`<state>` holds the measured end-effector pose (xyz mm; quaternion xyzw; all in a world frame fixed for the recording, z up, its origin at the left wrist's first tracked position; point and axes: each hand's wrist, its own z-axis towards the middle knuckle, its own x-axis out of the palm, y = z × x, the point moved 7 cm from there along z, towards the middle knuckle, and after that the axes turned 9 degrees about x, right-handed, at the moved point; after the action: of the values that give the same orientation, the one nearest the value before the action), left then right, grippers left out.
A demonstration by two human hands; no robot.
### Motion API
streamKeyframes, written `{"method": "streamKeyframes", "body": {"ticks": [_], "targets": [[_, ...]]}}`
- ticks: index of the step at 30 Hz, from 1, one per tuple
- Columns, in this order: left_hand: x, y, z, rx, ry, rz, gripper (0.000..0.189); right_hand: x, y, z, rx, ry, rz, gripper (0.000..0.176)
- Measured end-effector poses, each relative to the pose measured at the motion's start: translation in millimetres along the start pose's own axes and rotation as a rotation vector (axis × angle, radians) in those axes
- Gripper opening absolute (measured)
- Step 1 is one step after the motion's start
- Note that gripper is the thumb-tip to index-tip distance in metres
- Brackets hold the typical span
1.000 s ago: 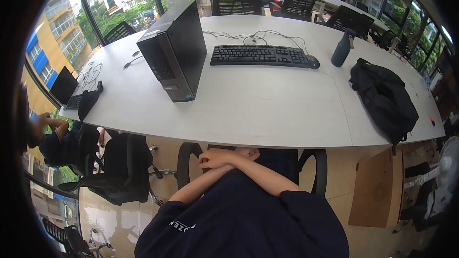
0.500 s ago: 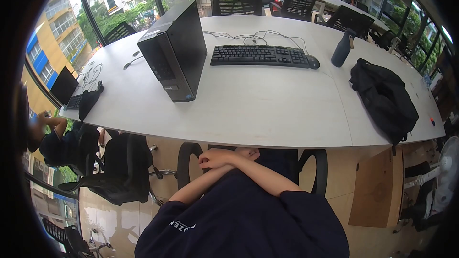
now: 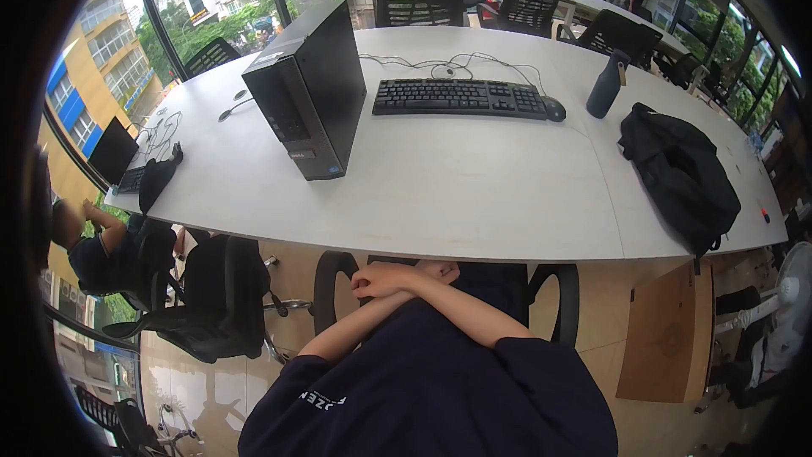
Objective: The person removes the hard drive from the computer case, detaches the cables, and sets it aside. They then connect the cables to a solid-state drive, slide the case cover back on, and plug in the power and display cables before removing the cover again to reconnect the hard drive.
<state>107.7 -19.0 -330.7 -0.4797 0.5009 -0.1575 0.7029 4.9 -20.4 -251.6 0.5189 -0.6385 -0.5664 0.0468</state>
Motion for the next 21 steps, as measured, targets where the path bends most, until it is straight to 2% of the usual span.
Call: {"method": "streamKeyframes", "body": {"ticks": [21], "targets": [[-0.3, 0.2, 0.4, 0.011, -0.051, -0.014, 0.023, -0.2, -1.0, 0.5, -0.009, -0.009, -0.009, 0.041]]}}
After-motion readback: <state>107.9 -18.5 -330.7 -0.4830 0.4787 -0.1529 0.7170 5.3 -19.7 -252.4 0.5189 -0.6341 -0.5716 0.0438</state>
